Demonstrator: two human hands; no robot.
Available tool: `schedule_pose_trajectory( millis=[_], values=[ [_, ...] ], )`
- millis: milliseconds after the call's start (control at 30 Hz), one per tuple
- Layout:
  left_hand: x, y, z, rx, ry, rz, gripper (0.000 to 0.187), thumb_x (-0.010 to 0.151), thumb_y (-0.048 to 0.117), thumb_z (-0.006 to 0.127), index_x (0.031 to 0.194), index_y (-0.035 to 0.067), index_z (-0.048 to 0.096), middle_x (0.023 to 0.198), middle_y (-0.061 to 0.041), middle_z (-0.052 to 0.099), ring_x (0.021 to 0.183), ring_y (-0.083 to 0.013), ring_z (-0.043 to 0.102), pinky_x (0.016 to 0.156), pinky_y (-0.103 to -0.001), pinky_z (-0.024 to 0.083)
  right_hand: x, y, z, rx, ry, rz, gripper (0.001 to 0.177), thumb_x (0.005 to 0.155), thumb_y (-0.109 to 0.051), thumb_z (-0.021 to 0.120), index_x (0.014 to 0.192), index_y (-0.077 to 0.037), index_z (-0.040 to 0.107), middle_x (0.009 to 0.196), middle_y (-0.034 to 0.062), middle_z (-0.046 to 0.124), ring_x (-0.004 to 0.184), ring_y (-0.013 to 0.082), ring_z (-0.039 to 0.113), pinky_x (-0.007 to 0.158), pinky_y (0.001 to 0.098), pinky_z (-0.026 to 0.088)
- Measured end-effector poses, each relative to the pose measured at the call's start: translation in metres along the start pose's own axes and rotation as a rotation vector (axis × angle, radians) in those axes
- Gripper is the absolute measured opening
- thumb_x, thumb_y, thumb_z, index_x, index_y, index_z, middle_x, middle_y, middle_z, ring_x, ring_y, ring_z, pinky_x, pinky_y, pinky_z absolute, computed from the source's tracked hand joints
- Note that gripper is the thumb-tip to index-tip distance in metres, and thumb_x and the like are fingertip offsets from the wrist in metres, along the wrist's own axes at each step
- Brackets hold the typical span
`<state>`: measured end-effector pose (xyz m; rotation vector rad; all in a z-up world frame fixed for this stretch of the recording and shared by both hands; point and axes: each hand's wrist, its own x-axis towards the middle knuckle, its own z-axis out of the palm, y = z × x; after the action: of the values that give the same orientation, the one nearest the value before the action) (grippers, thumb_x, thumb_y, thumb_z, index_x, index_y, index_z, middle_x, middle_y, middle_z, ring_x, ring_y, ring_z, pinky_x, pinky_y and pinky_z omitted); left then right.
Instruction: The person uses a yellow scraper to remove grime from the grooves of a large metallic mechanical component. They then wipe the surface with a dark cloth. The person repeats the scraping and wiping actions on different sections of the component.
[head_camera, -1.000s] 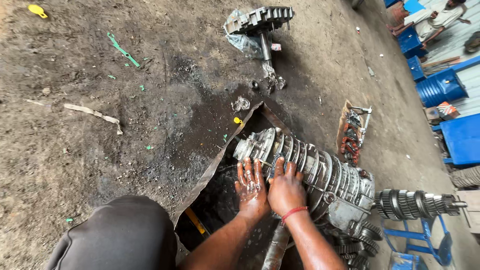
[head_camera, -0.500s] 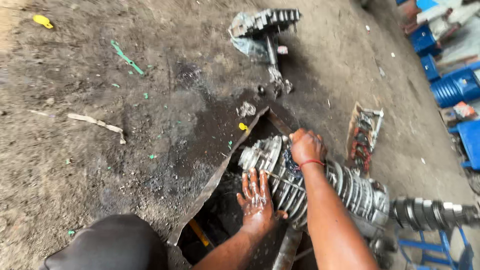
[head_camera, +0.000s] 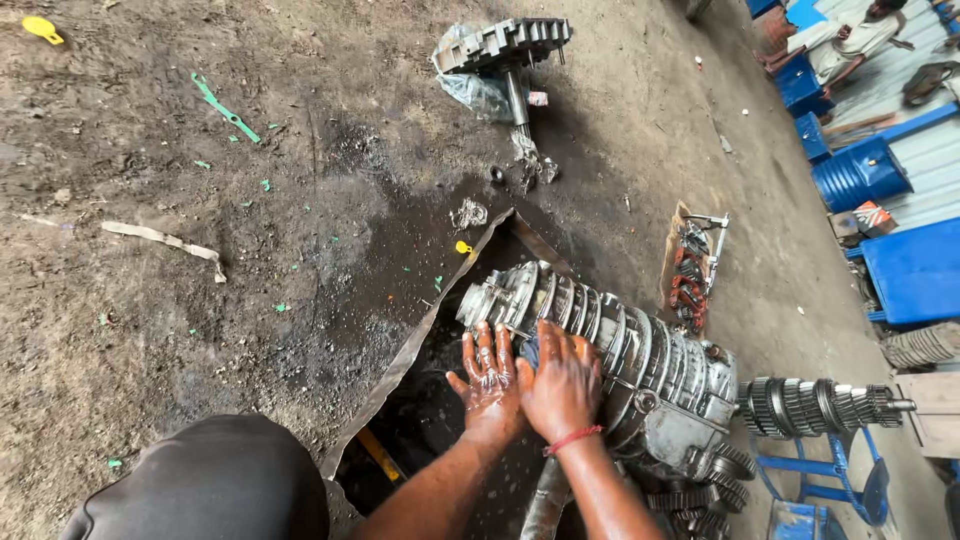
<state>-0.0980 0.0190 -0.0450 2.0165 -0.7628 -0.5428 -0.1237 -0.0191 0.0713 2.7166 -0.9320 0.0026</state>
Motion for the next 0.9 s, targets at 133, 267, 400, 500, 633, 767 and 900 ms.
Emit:
schedule_pose_trajectory(
  millis=[133,267,400,500,633,767,900],
  values=[
    [-0.008,0.005,-0.019,0.061,-0.211,-0.078,0.112,0.090,0.028,0.075,0.166,0.009,-0.004,0.173,-0.018,-0.013,0.156,-0.0454,-0.014,0.109,-0.082,0.011,0.014,0.013,0.008,0.018,-0.003,0.011,0.046,0.095,-0.030,0.060,0.137,-0.012,0.058,0.136,0.0086,0.061,0.127,0.0304,0.052,0.112,0.0536,0.036],
    [-0.006,0.017,-0.044,-0.078,-0.284,-0.137,0.139,0.068,0.047,0.092,0.163,0.013,-0.003,0.172,-0.012,-0.011,0.158,-0.0401,-0.014,0.116,-0.079,0.010,0.045,0.027,0.027,-0.024,0.102,0.015,0.028,0.093,-0.023,0.059,0.120,-0.015,0.064,0.123,0.0093,0.064,0.124,0.0312,0.054,0.103,0.0545,0.040],
    [-0.007,0.023,-0.055,-0.047,-0.256,-0.125,0.143,0.065,0.048,0.095,0.162,0.013,-0.003,0.172,-0.012,-0.012,0.157,-0.0396,-0.015,0.114,-0.081,0.011,0.089,0.042,0.042,0.020,0.163,0.117,0.026,0.093,-0.023,0.061,0.117,-0.015,0.064,0.122,0.0123,0.063,0.119,0.0360,0.055,0.096,0.0577,0.041],
    [-0.013,0.027,-0.057,-0.049,-0.277,-0.138,0.143,0.065,0.049,0.095,0.162,0.013,-0.004,0.172,-0.012,-0.013,0.157,-0.0387,-0.015,0.115,-0.080,0.011,0.129,0.061,0.044,0.025,0.075,0.207,0.030,0.094,-0.025,0.062,0.122,-0.014,0.062,0.126,0.0142,0.063,0.123,0.0374,0.054,0.099,0.0572,0.044],
    [-0.007,0.026,-0.064,-0.021,-0.354,-0.153,0.145,0.065,0.055,0.092,0.163,0.011,-0.005,0.173,-0.014,-0.015,0.159,-0.0396,-0.015,0.114,-0.082,0.014,0.161,0.060,0.043,0.166,0.143,0.103,0.031,0.098,-0.034,0.064,0.124,-0.017,0.065,0.129,0.0126,0.067,0.126,0.0359,0.059,0.111,0.0522,0.047],
    [-0.005,0.022,-0.051,-0.029,-0.276,-0.106,0.141,0.068,0.052,0.093,0.162,0.010,-0.005,0.170,-0.017,-0.014,0.155,-0.0441,-0.014,0.110,-0.085,0.012,0.130,0.030,0.052,0.124,0.102,-0.006,0.054,0.083,-0.032,0.072,0.130,-0.009,0.061,0.141,0.0189,0.060,0.131,0.0425,0.052,0.103,0.0687,0.030],
    [-0.006,0.013,-0.035,0.020,-0.286,-0.099,0.130,0.077,0.044,0.087,0.163,0.010,-0.003,0.171,-0.017,-0.012,0.156,-0.0451,-0.012,0.110,-0.084,0.013,0.097,0.000,0.026,0.029,-0.053,0.052,0.053,0.091,-0.035,0.066,0.130,-0.002,0.055,0.134,0.0215,0.061,0.128,0.0387,0.052,0.112,0.0599,0.027]
  ],
)
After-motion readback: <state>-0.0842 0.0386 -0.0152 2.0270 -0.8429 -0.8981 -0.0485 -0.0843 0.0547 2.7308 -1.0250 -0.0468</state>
